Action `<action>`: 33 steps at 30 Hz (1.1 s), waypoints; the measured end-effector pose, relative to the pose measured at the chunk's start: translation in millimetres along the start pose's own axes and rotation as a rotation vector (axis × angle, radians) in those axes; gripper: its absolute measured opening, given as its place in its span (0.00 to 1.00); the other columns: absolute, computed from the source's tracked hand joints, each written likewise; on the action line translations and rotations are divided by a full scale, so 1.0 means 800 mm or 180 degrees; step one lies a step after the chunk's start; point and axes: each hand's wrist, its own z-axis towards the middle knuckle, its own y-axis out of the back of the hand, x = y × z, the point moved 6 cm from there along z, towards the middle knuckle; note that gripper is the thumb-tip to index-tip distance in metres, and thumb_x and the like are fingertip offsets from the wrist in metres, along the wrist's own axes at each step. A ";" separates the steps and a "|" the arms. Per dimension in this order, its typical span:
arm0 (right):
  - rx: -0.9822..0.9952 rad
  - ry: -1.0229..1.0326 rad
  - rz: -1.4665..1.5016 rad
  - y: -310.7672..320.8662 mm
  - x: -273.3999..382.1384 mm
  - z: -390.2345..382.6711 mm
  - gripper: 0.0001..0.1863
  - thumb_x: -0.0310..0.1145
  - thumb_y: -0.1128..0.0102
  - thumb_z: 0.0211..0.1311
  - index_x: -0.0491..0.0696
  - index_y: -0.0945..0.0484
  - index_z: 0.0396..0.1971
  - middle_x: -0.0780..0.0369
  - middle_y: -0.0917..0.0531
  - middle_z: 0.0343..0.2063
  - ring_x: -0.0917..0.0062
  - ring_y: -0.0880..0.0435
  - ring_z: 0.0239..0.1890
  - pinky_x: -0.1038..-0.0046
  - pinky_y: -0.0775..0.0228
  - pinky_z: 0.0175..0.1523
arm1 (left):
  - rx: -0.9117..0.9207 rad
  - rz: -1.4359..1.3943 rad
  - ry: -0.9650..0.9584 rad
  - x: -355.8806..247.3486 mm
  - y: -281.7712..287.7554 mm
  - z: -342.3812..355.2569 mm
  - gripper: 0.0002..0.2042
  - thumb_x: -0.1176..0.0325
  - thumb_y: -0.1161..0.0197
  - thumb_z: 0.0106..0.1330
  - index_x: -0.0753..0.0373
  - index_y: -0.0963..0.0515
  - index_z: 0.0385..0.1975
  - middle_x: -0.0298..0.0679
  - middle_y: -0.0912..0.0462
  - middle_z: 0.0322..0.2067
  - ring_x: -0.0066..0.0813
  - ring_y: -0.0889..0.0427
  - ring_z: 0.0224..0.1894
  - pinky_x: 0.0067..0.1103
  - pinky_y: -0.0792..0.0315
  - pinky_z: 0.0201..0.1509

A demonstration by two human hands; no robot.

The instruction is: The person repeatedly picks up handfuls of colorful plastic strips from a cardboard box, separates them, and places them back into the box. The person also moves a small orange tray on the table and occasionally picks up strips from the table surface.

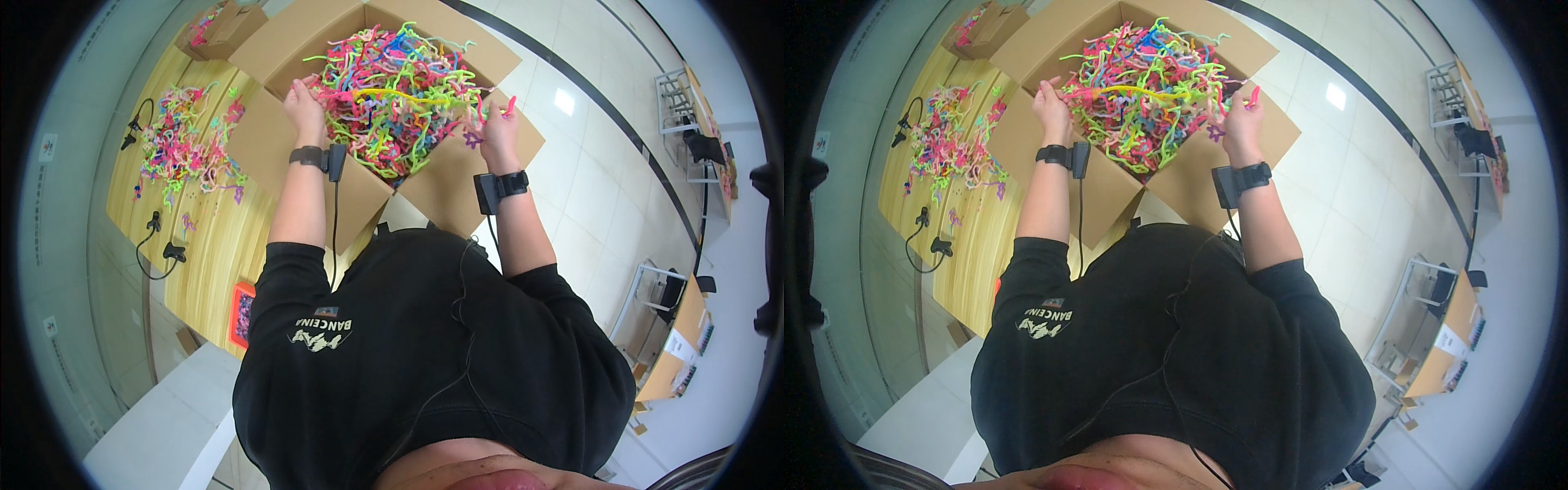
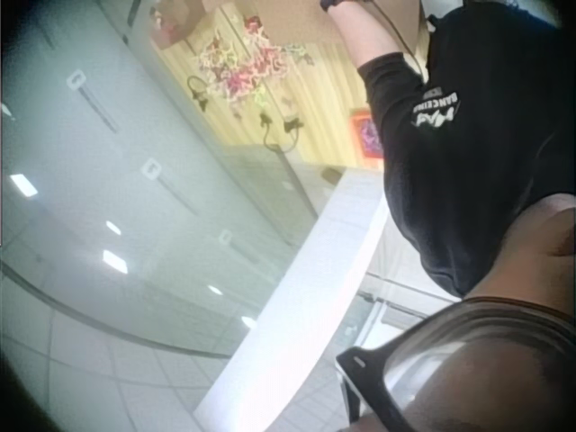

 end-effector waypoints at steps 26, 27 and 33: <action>0.2058 0.0261 -0.1522 -0.079 0.067 -0.078 0.23 0.35 0.39 0.67 0.46 0.30 0.59 0.64 0.20 0.42 0.82 0.20 0.41 0.78 0.25 0.44 | 0.1177 0.0203 0.0021 -0.071 -0.063 -0.057 0.20 0.57 0.53 0.78 0.69 0.20 0.43 0.27 0.28 0.18 0.15 0.30 0.18 0.14 0.34 0.23; 0.2175 0.0261 -0.1585 -0.097 0.064 -0.089 0.23 0.36 0.39 0.67 0.46 0.30 0.60 0.63 0.20 0.42 0.82 0.20 0.40 0.78 0.26 0.44 | 0.1316 0.0213 0.0102 -0.072 -0.076 -0.074 0.20 0.57 0.52 0.77 0.69 0.20 0.44 0.27 0.28 0.18 0.14 0.30 0.18 0.14 0.35 0.23; 0.2203 0.0873 -0.1949 -0.148 0.070 -0.114 0.22 0.37 0.43 0.69 0.44 0.29 0.60 0.65 0.19 0.31 0.85 0.23 0.30 0.78 0.29 0.35 | 0.1800 0.0384 0.0105 -0.089 -0.113 -0.128 0.20 0.57 0.52 0.77 0.70 0.20 0.46 0.27 0.30 0.15 0.13 0.31 0.16 0.13 0.36 0.21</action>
